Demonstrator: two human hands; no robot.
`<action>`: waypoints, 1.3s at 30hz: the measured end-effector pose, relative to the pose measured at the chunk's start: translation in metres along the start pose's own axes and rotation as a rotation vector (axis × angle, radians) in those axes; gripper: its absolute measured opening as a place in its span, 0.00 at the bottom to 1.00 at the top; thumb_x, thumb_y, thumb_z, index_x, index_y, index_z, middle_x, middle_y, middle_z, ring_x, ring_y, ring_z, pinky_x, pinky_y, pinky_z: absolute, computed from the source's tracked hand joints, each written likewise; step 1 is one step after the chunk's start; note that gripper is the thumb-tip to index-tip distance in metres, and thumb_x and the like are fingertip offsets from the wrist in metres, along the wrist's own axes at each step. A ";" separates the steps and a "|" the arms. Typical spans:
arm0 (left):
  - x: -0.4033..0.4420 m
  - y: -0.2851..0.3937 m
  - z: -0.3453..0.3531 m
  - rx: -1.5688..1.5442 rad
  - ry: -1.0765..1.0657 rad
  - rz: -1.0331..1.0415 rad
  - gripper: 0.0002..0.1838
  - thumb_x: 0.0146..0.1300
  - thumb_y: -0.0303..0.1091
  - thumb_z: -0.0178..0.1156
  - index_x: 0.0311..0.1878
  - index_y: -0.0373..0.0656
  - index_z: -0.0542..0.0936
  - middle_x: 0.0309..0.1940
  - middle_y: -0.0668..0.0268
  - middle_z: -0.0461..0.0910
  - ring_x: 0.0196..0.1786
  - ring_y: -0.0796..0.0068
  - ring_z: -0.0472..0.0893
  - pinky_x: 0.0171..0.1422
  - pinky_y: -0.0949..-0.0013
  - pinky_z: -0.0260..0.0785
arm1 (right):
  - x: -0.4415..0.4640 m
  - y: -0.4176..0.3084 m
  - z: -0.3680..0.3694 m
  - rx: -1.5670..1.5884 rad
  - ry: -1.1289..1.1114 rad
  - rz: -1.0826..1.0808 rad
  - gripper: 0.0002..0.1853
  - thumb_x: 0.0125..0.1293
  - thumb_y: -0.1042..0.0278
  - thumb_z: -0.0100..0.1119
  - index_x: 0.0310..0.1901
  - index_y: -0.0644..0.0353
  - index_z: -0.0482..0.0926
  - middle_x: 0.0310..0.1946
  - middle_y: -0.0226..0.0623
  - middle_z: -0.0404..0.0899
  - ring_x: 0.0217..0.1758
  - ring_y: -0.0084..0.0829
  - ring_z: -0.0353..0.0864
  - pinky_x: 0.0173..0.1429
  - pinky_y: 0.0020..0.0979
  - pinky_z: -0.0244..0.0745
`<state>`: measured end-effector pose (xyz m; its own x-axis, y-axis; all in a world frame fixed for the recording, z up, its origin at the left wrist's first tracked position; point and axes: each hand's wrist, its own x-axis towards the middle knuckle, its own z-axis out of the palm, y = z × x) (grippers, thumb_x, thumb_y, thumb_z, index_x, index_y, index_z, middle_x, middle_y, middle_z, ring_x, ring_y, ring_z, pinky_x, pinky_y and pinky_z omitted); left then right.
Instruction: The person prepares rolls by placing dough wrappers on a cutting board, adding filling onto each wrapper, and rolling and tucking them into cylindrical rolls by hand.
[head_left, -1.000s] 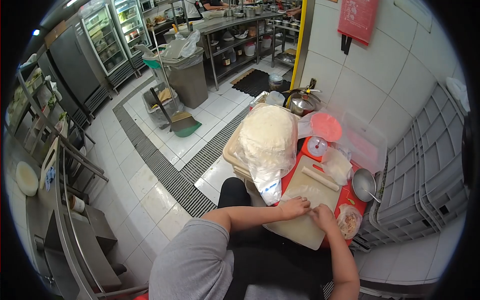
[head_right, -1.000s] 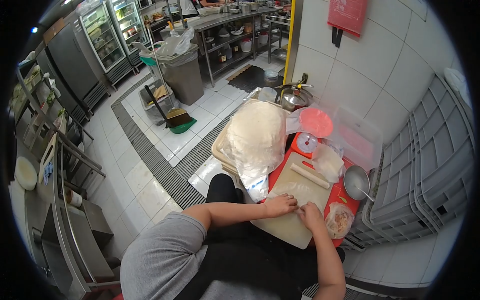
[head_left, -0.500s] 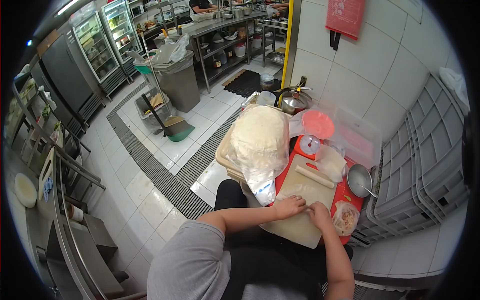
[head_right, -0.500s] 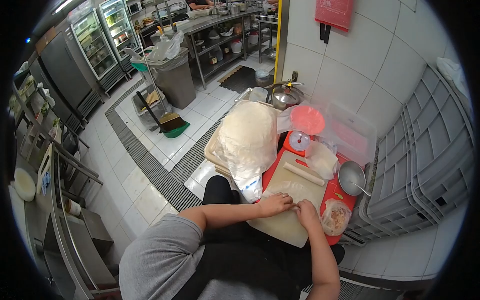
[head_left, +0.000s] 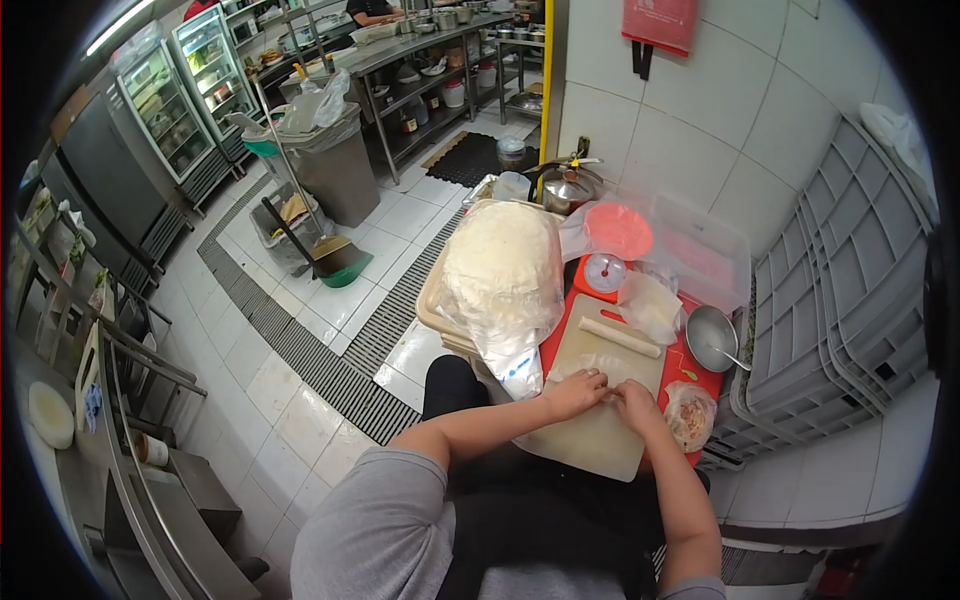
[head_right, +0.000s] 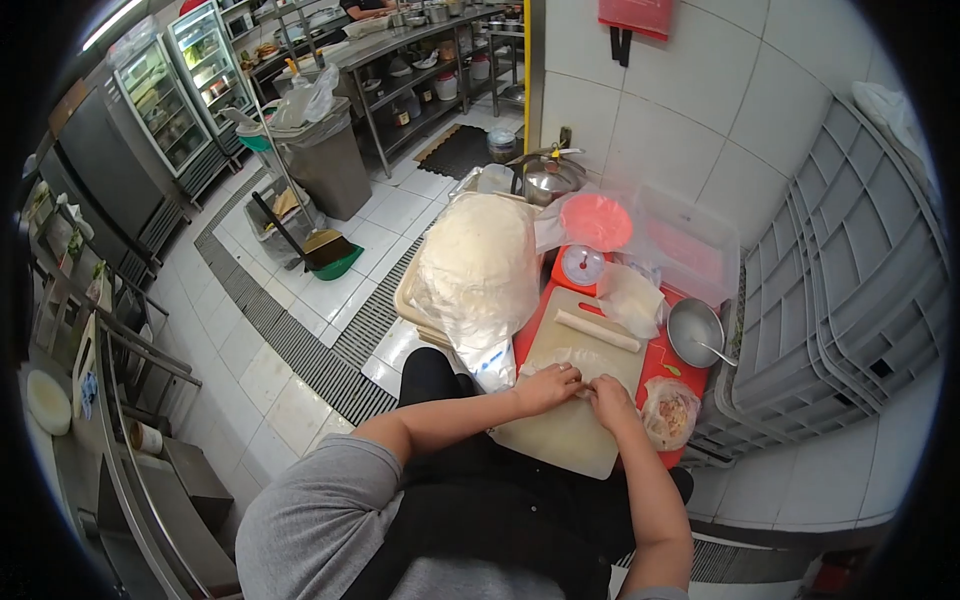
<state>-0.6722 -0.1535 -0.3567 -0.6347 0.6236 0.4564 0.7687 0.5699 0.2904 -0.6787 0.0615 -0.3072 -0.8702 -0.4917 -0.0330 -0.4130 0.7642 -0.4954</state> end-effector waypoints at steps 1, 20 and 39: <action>0.000 0.000 -0.001 0.029 -0.053 -0.006 0.20 0.63 0.33 0.61 0.58 0.42 0.83 0.50 0.62 0.79 0.53 0.60 0.80 0.61 0.58 0.73 | 0.004 0.003 0.000 0.020 -0.050 0.028 0.13 0.56 0.77 0.70 0.44 0.63 0.85 0.41 0.46 0.81 0.52 0.50 0.82 0.59 0.44 0.79; 0.011 -0.016 0.010 -0.021 -0.142 -0.163 0.17 0.66 0.32 0.58 0.57 0.45 0.84 0.50 0.61 0.79 0.58 0.59 0.80 0.63 0.57 0.71 | 0.020 -0.010 -0.024 -0.016 -0.018 -0.045 0.13 0.59 0.74 0.70 0.47 0.63 0.85 0.44 0.46 0.81 0.55 0.50 0.82 0.62 0.45 0.77; 0.024 -0.036 -0.008 0.093 -0.146 -0.043 0.21 0.65 0.29 0.57 0.61 0.42 0.81 0.52 0.59 0.78 0.56 0.58 0.81 0.63 0.57 0.72 | 0.054 0.021 -0.011 -0.041 -0.097 0.013 0.14 0.56 0.77 0.71 0.45 0.63 0.83 0.46 0.47 0.81 0.57 0.51 0.81 0.63 0.45 0.77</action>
<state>-0.7147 -0.1635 -0.3498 -0.6766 0.6648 0.3166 0.7344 0.6404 0.2248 -0.7376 0.0561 -0.3098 -0.8462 -0.5182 -0.1240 -0.4141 0.7861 -0.4589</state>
